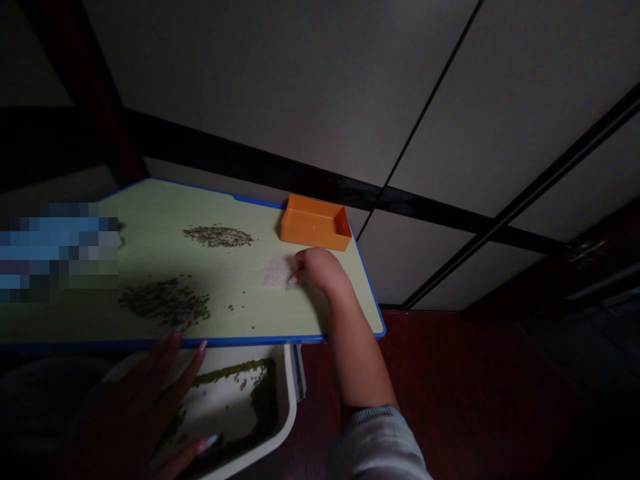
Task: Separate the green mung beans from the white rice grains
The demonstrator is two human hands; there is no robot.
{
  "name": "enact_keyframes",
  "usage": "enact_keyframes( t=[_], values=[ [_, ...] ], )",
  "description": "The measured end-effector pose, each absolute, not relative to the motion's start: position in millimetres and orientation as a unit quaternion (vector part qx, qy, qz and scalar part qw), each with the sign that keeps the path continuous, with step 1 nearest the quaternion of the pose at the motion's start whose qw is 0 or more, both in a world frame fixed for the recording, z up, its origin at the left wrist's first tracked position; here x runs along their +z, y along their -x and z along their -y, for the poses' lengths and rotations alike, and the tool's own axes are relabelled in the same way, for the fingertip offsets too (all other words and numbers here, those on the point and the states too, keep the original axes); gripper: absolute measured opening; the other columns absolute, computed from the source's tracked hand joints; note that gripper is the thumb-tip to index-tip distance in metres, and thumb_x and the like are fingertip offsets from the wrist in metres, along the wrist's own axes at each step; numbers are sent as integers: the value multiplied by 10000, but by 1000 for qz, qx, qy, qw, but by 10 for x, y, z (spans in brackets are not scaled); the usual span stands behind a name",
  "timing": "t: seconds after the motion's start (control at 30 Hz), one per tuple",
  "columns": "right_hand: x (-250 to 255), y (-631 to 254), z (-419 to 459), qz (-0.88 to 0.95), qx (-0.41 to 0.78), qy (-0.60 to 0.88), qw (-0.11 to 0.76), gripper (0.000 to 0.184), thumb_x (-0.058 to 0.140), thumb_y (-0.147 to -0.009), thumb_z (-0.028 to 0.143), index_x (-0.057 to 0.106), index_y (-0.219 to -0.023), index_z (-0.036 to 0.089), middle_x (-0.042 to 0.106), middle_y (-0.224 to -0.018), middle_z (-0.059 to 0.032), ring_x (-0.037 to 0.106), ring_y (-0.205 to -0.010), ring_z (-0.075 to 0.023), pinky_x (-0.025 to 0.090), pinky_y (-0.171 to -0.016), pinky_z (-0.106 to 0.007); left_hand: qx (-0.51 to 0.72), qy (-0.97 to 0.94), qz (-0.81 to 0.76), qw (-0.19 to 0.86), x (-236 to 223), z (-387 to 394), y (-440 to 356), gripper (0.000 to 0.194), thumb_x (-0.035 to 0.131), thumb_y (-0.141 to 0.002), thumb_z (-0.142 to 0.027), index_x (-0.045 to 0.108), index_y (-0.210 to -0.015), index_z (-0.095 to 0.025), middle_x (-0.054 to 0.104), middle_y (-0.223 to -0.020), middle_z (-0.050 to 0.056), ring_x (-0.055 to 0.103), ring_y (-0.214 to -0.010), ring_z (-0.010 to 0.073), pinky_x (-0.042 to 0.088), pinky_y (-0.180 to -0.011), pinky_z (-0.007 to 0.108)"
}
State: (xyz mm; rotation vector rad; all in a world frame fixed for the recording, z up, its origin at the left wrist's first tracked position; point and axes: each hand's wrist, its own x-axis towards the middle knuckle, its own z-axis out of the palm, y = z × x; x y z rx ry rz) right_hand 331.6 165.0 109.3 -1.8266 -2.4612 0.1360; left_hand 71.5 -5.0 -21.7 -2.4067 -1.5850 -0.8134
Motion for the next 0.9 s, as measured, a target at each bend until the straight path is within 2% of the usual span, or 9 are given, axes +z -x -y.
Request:
enact_keyframes(
  t=[0.13, 0.27, 0.33, 0.43, 0.53, 0.7, 0.9],
  values=[
    [1080, -3326, -1668, 819, 39, 567, 78, 151, 741, -698, 298, 667, -735, 172, 643, -727, -3, 473, -645, -102, 232, -551, -225, -270, 800, 530, 82, -219, 65, -710, 1056, 531, -514, -823, 258, -1408, -333, 278, -1543, 91, 347, -1377, 313, 417, -1011, 464],
    [1119, -3315, -1606, 827, 48, 531, 177, 182, 718, -744, 336, 652, -740, 166, 652, -770, -9, 515, -696, -102, 265, -598, -211, -267, 800, 528, 95, -206, 80, -715, 1038, 517, -527, -825, 270, -1405, -328, 276, -1546, 82, 353, -1373, 311, 416, -1009, 452],
    [1133, -3264, -1561, 827, 40, 523, 200, 209, 702, -763, 366, 647, -738, 167, 645, -754, -7, 517, -691, -104, 268, -605, -212, -266, 798, 532, 93, -179, 84, -727, 1048, 526, -523, -821, 263, -1408, -325, 276, -1545, 86, 367, -1362, 319, 416, -1006, 455],
    [1111, -3124, -1510, 859, 49, 479, 177, 228, 667, -794, 403, 651, -771, 177, 652, -767, -6, 532, -700, -106, 262, -594, -214, -263, 801, 533, 74, -122, 90, -746, 1060, 567, -526, -786, 252, -1415, -304, 279, -1541, 107, 377, -1354, 329, 405, -1016, 459],
    [1052, -2952, -1488, 867, 14, 482, 124, 292, 569, -855, 462, 663, -811, 189, 666, -803, -29, 546, -712, -126, 250, -579, -235, -262, 802, 533, 69, -84, 100, -751, 1028, 575, -586, -719, 218, -1430, -252, 312, -1522, 131, 358, -1367, 323, 385, -1035, 464],
    [976, -2757, -1479, 861, -69, 501, 57, 317, 502, -892, 467, 676, -895, 203, 679, -885, -67, 578, -736, -164, 243, -562, -269, -274, 798, 534, 57, -92, 102, -744, 1071, 528, -596, -762, 159, -1444, -221, 365, -1491, 148, 372, -1359, 318, 334, -1072, 499],
    [958, -2727, -1483, 875, -80, 477, 33, 301, 479, -911, 440, 668, -938, 207, 672, -890, -63, 591, -747, -167, 248, -566, -272, -262, 796, 543, 52, -100, 85, -758, 1080, 503, -600, -782, 131, -1447, -224, 365, -1488, 146, 376, -1358, 316, 297, -1079, 522]
  ],
)
